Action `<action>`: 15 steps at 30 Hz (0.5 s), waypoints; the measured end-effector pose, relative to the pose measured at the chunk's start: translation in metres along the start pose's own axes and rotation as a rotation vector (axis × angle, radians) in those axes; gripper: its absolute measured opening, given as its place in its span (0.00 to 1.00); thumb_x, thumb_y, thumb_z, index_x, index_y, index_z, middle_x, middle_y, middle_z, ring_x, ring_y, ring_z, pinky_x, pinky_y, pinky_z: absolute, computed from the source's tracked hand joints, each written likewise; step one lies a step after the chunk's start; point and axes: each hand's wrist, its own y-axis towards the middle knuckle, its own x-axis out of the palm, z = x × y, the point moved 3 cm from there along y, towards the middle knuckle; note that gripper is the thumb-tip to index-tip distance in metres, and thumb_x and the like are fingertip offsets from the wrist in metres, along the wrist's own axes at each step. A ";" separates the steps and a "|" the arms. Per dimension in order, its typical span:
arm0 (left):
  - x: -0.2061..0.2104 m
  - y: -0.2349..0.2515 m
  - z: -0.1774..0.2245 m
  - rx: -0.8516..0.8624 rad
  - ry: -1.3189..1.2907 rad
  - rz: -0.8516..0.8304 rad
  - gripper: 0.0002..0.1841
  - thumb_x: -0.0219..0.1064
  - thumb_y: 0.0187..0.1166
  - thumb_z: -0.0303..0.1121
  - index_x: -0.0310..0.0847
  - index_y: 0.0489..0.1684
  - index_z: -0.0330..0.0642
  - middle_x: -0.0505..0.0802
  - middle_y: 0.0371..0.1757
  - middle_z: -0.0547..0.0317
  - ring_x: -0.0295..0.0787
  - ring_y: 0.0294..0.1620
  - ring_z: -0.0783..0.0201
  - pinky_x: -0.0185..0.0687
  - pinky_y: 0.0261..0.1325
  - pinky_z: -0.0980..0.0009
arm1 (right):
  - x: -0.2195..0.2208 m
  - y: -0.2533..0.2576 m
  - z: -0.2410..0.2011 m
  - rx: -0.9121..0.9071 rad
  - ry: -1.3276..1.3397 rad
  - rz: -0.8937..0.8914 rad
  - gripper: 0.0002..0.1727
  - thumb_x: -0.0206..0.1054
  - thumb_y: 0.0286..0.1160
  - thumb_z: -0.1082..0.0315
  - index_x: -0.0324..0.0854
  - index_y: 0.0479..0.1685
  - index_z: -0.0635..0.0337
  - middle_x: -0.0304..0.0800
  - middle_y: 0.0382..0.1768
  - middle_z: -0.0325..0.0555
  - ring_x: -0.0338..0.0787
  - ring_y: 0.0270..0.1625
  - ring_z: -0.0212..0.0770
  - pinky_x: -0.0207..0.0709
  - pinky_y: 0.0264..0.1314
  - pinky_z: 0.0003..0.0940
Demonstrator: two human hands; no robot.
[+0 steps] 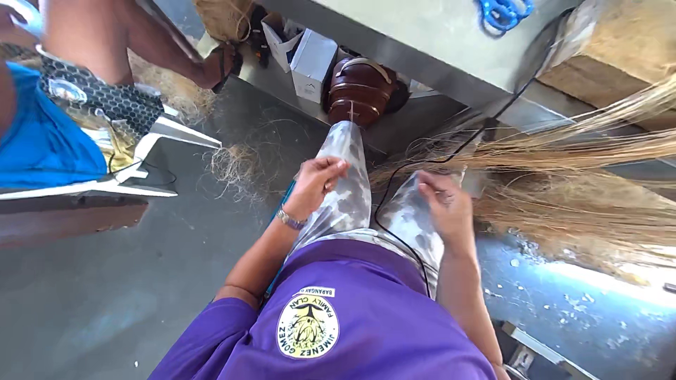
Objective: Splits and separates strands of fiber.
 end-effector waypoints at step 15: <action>-0.061 -0.019 -0.024 0.080 1.012 -0.044 0.09 0.71 0.78 0.31 0.93 0.39 0.33 0.96 0.34 0.54 0.93 0.34 0.66 0.90 0.46 0.62 | -0.031 -0.022 -0.011 -0.023 0.826 0.160 0.12 0.62 0.77 0.80 0.93 0.37 0.59 0.93 0.26 0.32 0.89 0.28 0.24 0.87 0.39 0.23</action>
